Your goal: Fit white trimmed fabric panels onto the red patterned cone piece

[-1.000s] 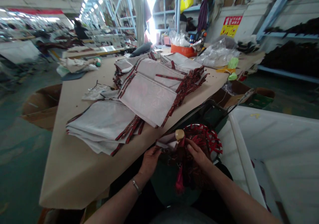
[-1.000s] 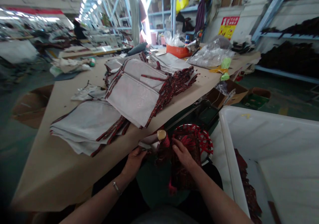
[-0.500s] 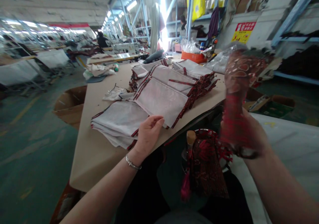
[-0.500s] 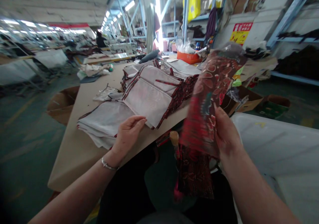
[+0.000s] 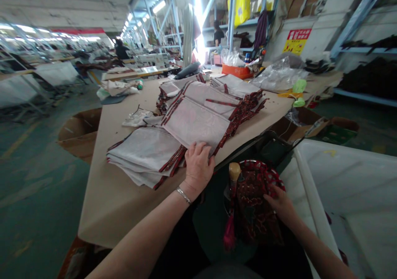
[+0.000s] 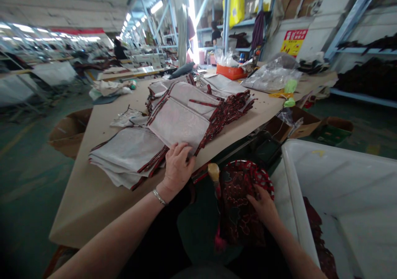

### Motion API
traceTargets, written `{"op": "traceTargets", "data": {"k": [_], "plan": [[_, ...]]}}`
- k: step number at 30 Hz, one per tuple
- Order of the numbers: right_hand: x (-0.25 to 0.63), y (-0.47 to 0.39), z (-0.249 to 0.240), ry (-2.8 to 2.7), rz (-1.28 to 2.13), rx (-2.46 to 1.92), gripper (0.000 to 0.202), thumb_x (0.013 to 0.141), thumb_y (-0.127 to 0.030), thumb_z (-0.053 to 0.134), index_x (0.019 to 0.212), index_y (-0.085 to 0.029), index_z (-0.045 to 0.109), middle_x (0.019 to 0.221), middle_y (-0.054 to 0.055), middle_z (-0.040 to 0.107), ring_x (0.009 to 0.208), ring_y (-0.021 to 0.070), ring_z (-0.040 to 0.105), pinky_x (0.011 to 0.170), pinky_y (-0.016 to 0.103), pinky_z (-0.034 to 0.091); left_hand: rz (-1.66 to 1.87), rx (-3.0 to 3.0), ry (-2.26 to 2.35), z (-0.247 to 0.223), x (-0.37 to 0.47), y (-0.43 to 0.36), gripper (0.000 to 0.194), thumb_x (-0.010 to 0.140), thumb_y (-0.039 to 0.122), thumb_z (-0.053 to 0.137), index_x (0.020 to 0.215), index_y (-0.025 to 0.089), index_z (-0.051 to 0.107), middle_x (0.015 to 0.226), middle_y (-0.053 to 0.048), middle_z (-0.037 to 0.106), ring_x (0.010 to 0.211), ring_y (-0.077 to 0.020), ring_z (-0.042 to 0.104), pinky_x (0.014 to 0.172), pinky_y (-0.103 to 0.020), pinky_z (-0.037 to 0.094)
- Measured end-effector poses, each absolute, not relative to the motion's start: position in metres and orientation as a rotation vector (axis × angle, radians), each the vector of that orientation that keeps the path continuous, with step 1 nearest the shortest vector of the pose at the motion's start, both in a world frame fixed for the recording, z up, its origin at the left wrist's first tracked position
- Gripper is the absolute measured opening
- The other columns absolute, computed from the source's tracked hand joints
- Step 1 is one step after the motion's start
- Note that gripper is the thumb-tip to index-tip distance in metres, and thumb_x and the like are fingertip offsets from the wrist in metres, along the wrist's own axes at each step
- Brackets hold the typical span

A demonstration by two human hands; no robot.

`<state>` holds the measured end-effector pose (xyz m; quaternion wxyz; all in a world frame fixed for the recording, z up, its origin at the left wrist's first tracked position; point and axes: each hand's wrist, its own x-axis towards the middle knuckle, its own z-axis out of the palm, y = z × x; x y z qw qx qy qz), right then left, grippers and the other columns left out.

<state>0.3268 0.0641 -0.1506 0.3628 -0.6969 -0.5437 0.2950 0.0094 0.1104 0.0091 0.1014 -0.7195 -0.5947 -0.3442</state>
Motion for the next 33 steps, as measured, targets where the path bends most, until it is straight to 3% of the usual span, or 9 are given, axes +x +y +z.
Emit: {"op": "traceTargets", "data": {"k": [5,9,13,17,20,22,27,30,33], "plan": [[0.273,0.083,-0.032,-1.683,0.424,-1.313,0.026,0.091,-0.036,0.05,0.107,-0.02,0.062,0.107,0.008,0.063,0.099,0.0219,0.06,0.092,0.042,0.049,-0.967,-2.164,-1.748,0.013,0.001,0.113,0.017,0.081,0.009,0.051,0.08,0.018,0.065,0.087,-0.007,0.07,0.09,-0.0249,0.062,0.083,-0.039,0.046],[0.194,0.1,0.056,-2.178,-0.165,-0.84,0.028,0.092,-0.02,0.051,0.12,-0.019,0.058,0.12,0.009,0.059,0.119,0.0245,0.047,0.106,0.043,0.04,-1.063,-2.092,-1.769,0.02,-0.004,0.108,0.015,0.079,0.008,0.051,0.08,0.018,0.063,0.076,-0.006,0.067,0.077,-0.0222,0.062,0.073,-0.034,0.046],[0.131,0.134,0.087,-2.462,-0.523,-0.79,0.024,0.093,-0.019,0.047,0.111,-0.016,0.063,0.126,0.01,0.057,0.123,0.0316,0.042,0.109,0.052,0.031,-1.153,-2.048,-1.75,0.034,-0.011,0.098,0.015,0.077,0.007,0.05,0.074,0.019,0.058,0.072,-0.005,0.063,0.07,-0.0199,0.059,0.067,-0.031,0.044],[0.12,0.165,0.106,-2.533,-0.578,-0.984,0.023,0.092,-0.013,0.043,0.093,-0.014,0.066,0.102,0.012,0.063,0.103,0.0304,0.054,0.092,0.048,0.042,-1.214,-2.041,-1.768,0.039,-0.022,0.086,0.016,0.071,0.005,0.049,0.069,0.02,0.055,0.068,-0.003,0.058,0.068,-0.0187,0.056,0.064,-0.03,0.042],[0.136,0.162,0.123,-2.465,-0.513,-1.117,0.027,0.09,-0.01,0.043,0.104,-0.015,0.065,0.1,0.012,0.063,0.092,0.0264,0.058,0.079,0.039,0.046,-1.35,-2.02,-1.819,0.033,-0.029,0.078,0.014,0.071,0.007,0.05,0.07,0.019,0.055,0.072,-0.002,0.057,0.068,-0.0169,0.055,0.065,-0.029,0.043],[0.149,0.145,0.126,-2.431,-0.458,-1.052,0.031,0.089,-0.009,0.044,0.114,-0.014,0.061,0.101,0.011,0.063,0.091,0.0245,0.058,0.079,0.036,0.047,-1.564,-1.94,-1.955,0.03,-0.03,0.075,0.011,0.071,0.01,0.052,0.074,0.019,0.057,0.071,-0.001,0.058,0.065,-0.015,0.054,0.063,-0.028,0.044],[0.168,0.083,0.074,-2.443,-0.222,-0.969,0.028,0.085,-0.006,0.045,0.106,-0.012,0.062,0.092,0.01,0.064,0.086,0.0228,0.057,0.078,0.034,0.047,-2.95,-1.407,-2.17,0.049,-0.014,0.055,0.014,0.072,0.024,0.063,0.085,0.02,0.058,0.064,0.004,0.061,0.051,-0.0113,0.055,0.045,-0.02,0.044],[0.173,0.053,0.028,-2.355,0.275,-1.053,0.029,0.081,-0.003,0.043,0.096,-0.014,0.065,0.085,0.008,0.064,0.081,0.0211,0.058,0.073,0.032,0.047,-3.431,-1.238,-2.008,0.063,-0.001,0.032,0.023,0.067,0.028,0.075,0.082,0.02,0.059,0.065,0.004,0.062,0.054,-0.0107,0.058,0.049,-0.021,0.05],[0.176,0.031,0.002,-1.894,0.983,-1.025,0.023,0.081,-0.011,0.047,0.089,-0.018,0.067,0.083,0.005,0.065,0.08,0.0187,0.06,0.075,0.03,0.047,-3.416,-1.308,-2.204,0.05,0.007,0.01,0.023,0.067,0.031,0.077,0.08,0.019,0.062,0.06,0.004,0.062,0.051,-0.0104,0.056,0.047,-0.021,0.048]]}}
